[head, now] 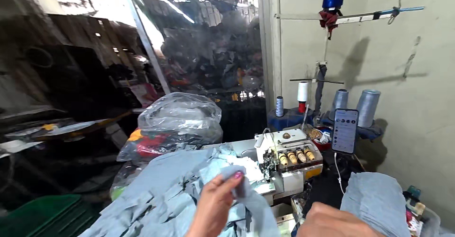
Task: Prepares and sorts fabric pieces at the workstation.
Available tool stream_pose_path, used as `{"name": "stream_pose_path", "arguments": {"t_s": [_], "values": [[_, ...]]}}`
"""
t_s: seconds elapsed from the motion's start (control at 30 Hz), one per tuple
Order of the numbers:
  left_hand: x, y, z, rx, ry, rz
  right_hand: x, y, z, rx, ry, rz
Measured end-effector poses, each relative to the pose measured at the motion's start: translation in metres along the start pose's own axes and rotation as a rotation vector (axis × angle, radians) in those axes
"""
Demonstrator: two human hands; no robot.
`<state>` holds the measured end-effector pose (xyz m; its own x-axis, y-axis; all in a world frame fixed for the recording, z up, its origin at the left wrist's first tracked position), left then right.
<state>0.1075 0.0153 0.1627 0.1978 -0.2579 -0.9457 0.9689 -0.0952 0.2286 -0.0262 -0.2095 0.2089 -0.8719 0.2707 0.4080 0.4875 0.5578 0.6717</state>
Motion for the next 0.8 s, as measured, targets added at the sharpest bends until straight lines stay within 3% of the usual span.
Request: {"name": "stream_pose_path", "arguments": {"t_s": [0.1,0.27,0.47,0.67,0.8], "values": [[0.006,-0.025,0.029,0.142,-0.065,-0.030,-0.015,0.011,0.005,-0.030,-0.081,-0.045],[0.025,-0.047,0.051,0.180,-0.010,0.287,-0.032,0.020,0.007,-0.059,-0.271,-0.049],[0.030,-0.053,0.048,0.275,0.122,0.491,-0.033,0.018,0.004,-0.101,-0.267,-0.059],[0.018,-0.063,0.046,0.302,0.181,0.583,-0.033,0.022,0.009,-0.139,-0.298,-0.096],[0.008,-0.066,0.041,0.389,0.182,0.598,-0.032,0.026,0.011,-0.122,-0.288,0.040]]}}
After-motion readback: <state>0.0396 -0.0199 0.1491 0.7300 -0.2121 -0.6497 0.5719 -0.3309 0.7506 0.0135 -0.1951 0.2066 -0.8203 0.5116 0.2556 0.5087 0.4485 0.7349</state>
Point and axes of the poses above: each hand's wrist, its own y-axis towards the middle knuckle, its own z-axis out of the palm, x = y × z, the point moved 2 cm from there along y, towards the middle knuckle, and after that the axes turned 5 degrees about y, right-handed, at the moved point
